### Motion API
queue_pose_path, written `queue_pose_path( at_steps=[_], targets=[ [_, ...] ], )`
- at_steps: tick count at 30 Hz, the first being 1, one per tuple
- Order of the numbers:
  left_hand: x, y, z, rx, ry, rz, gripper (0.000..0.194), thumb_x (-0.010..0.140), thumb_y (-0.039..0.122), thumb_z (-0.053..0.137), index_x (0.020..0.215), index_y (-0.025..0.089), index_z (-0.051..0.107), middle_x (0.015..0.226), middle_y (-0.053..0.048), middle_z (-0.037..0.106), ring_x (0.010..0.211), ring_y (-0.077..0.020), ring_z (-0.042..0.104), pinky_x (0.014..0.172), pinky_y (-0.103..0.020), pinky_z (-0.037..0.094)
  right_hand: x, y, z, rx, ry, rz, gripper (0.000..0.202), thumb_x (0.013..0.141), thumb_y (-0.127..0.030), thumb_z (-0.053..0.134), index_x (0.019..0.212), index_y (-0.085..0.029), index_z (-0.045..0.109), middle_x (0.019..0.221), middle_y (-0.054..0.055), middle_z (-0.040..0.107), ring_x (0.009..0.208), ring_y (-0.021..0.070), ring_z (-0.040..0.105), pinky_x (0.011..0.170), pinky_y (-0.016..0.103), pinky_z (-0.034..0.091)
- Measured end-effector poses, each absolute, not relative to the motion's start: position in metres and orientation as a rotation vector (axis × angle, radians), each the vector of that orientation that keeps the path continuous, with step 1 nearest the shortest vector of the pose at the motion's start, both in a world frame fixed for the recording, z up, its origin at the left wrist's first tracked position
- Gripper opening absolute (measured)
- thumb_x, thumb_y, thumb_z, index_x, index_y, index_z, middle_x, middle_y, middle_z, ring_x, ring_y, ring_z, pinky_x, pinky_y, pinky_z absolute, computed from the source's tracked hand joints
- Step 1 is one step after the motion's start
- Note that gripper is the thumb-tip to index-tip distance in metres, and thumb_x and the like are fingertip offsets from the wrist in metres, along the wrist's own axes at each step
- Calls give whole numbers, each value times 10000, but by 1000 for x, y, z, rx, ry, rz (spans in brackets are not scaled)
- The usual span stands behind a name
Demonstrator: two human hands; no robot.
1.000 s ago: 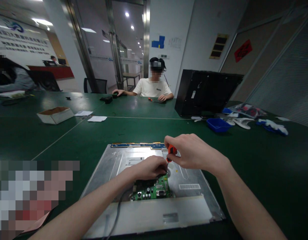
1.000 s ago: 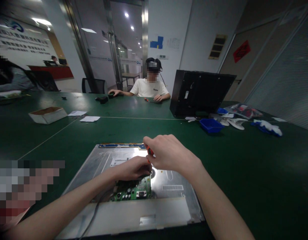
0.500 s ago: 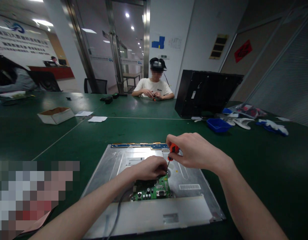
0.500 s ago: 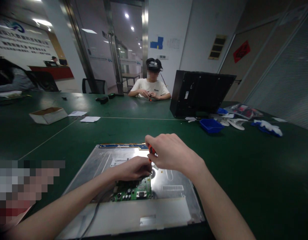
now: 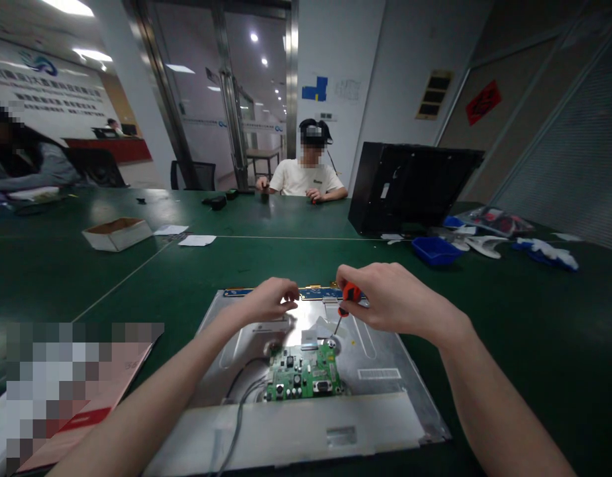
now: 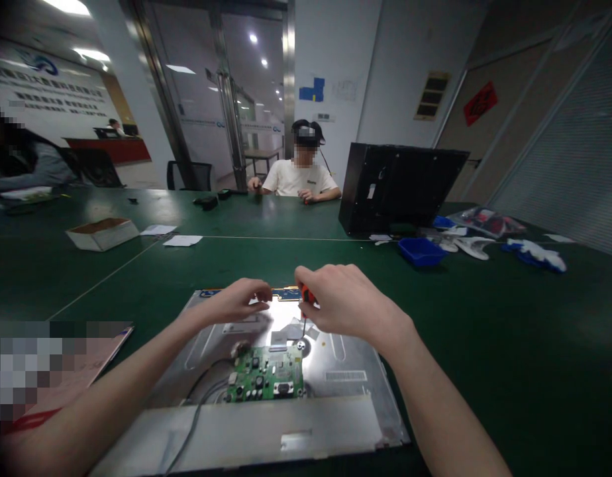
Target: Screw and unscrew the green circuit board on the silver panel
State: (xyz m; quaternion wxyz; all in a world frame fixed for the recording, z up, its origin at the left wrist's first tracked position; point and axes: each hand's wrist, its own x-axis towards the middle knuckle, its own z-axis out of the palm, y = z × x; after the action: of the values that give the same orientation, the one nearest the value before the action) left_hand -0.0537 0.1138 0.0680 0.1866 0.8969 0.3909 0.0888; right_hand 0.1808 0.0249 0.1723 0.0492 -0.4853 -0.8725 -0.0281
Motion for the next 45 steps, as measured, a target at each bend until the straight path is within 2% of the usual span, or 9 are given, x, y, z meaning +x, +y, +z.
queue_pose_path(
  at_steps=[4,8,12,18,23,25,35,41,45],
  targets=[
    [-69,122,70,2495,1132,69,118,795,238,639,859,144,672,804,-50,681,690,-176,588,593,-239,378,180,25,172,-1487,-2654,-77,130,848,-325,565,950,-245,559,767,-10,657,659,156,593,541,258,314],
    [-71,121,64,2462,1141,-30,146,766,265,666,868,162,673,808,-38,693,672,-168,592,556,-225,369,181,26,172,-1496,-2647,-73,148,840,-327,575,961,-243,565,782,-1,657,667,158,593,543,258,325],
    [-67,120,57,2468,1180,-68,78,727,139,624,786,161,671,764,-35,686,643,-162,575,555,-233,356,183,27,172,-1489,-2646,-75,158,838,-330,576,973,-250,564,785,-7,659,669,158,593,545,258,326],
    [-65,118,56,2506,1177,-46,173,676,21,557,726,148,664,701,-35,663,603,-159,546,548,-244,336,184,27,172,-1488,-2641,-114,166,832,-350,585,963,-251,559,779,-7,659,681,165,597,540,260,314],
    [-53,94,74,2532,1113,60,172,721,26,549,777,147,658,751,-28,672,650,-150,562,589,-232,369,186,25,175,-1494,-2629,-112,166,845,-361,568,971,-254,551,773,-7,654,671,166,593,536,263,309],
    [-42,73,78,2508,968,227,167,743,30,550,797,142,661,780,-33,680,681,-148,578,612,-226,386,187,23,176,-1493,-2623,-125,161,848,-359,565,967,-252,549,773,-6,653,674,167,594,542,265,311],
    [-2,-16,49,2576,918,410,125,745,74,569,796,174,625,802,-36,645,752,-194,569,686,-303,377,188,11,175,-1473,-2626,-42,142,840,-351,582,926,-247,539,758,-19,643,652,157,575,540,259,309],
    [5,-22,42,2613,993,417,102,784,122,547,832,179,615,887,-69,638,841,-228,564,757,-348,386,205,-3,165,-1435,-2538,183,125,843,-317,575,925,-228,543,733,-20,621,636,140,554,570,259,350],
    [8,-23,34,2678,1043,426,79,813,149,530,826,176,603,896,-82,640,852,-239,564,788,-376,392,224,0,144,-1422,-2360,391,150,855,-350,558,887,-207,530,713,-13,603,589,130,530,558,260,382]
  ],
)
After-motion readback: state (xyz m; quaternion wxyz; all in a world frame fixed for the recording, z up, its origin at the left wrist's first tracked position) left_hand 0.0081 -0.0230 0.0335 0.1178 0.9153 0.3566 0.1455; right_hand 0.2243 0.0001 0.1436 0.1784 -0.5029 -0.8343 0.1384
